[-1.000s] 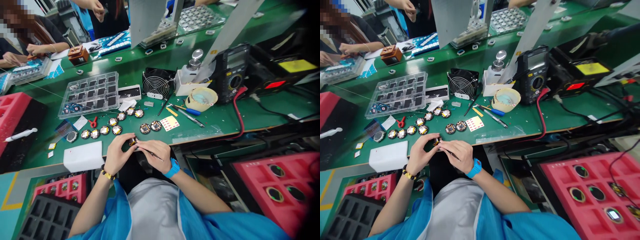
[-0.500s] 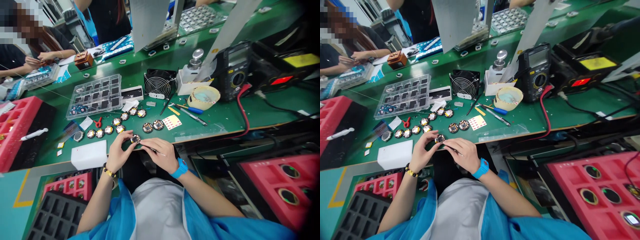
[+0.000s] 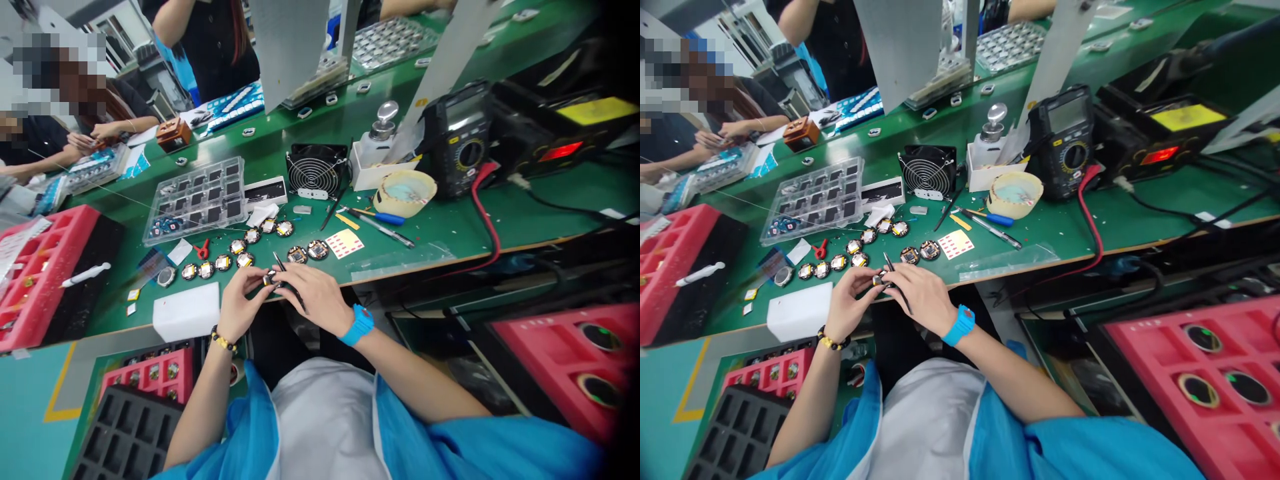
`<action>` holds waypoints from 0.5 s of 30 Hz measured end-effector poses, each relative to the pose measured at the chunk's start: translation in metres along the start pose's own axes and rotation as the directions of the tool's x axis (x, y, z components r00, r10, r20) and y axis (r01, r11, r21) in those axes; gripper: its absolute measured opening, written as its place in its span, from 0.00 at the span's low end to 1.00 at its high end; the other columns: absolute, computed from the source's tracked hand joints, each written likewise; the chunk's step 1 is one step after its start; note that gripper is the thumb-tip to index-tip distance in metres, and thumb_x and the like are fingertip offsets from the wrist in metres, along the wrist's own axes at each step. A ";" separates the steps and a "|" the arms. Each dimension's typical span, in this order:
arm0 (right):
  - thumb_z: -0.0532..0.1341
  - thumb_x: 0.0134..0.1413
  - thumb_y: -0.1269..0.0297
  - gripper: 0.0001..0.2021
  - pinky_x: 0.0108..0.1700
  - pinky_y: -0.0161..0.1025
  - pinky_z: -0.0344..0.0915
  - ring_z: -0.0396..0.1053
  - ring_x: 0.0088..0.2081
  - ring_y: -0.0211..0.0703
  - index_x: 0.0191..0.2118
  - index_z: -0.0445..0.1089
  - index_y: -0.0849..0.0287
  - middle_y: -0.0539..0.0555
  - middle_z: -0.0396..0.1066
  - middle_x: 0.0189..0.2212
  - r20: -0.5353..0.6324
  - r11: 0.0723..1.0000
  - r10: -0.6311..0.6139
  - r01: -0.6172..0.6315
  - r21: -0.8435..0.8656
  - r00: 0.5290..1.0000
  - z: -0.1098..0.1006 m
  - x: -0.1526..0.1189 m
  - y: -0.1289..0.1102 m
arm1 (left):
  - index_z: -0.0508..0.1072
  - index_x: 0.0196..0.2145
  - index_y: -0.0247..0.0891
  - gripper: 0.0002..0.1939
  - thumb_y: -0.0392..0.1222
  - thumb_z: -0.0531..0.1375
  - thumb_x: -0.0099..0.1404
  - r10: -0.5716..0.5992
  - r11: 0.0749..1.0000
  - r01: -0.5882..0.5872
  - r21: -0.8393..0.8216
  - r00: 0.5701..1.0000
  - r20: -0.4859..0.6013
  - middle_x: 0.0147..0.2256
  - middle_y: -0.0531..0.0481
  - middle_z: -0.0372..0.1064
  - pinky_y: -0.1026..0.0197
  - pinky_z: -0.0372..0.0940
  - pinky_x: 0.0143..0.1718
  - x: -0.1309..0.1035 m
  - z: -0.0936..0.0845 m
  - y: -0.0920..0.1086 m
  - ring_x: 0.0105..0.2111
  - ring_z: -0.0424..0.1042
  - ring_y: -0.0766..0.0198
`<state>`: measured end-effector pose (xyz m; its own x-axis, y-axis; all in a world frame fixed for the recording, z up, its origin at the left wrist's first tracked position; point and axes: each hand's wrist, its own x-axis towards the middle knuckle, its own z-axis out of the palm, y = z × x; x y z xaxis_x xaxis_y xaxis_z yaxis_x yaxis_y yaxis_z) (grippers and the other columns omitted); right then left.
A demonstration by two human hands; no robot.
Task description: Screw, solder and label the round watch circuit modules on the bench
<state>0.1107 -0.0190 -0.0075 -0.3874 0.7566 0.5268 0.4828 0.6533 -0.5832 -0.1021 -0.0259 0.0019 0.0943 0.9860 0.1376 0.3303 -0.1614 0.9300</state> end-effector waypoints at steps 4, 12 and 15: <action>0.64 0.70 0.64 0.08 0.56 0.48 0.76 0.78 0.54 0.50 0.51 0.75 0.56 0.58 0.80 0.52 0.020 1.000 0.013 -0.013 0.002 1.000 0.001 0.000 0.003 | 0.76 0.43 0.41 0.15 0.45 0.74 0.63 -0.043 0.991 0.040 -0.126 0.999 -0.020 0.45 0.47 0.75 0.54 0.78 0.54 0.002 -0.002 0.004 0.52 0.81 0.55; 0.64 0.70 0.61 0.10 0.53 0.47 0.75 0.78 0.53 0.50 0.52 0.74 0.57 0.58 0.80 0.51 0.002 0.999 0.020 -0.020 -0.031 1.000 0.001 -0.001 0.002 | 0.76 0.49 0.42 0.22 0.49 0.75 0.61 -0.164 0.937 0.114 -0.329 0.978 -0.128 0.54 0.42 0.79 0.49 0.76 0.57 0.003 -0.015 0.004 0.54 0.81 0.49; 0.64 0.70 0.61 0.10 0.53 0.47 0.75 0.78 0.52 0.50 0.52 0.74 0.57 0.58 0.80 0.50 -0.022 0.999 0.005 -0.006 -0.043 1.000 0.003 -0.002 0.003 | 0.77 0.51 0.42 0.24 0.52 0.75 0.61 -0.234 0.913 0.187 -0.362 0.968 -0.092 0.57 0.40 0.78 0.52 0.77 0.54 0.006 -0.022 0.005 0.54 0.81 0.49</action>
<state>0.1107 -0.0182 -0.0117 -0.3676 0.7590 0.5375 0.5184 0.6470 -0.5591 -0.1203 -0.0197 0.0146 -0.0721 0.9960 -0.0536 -0.0210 0.0522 0.9984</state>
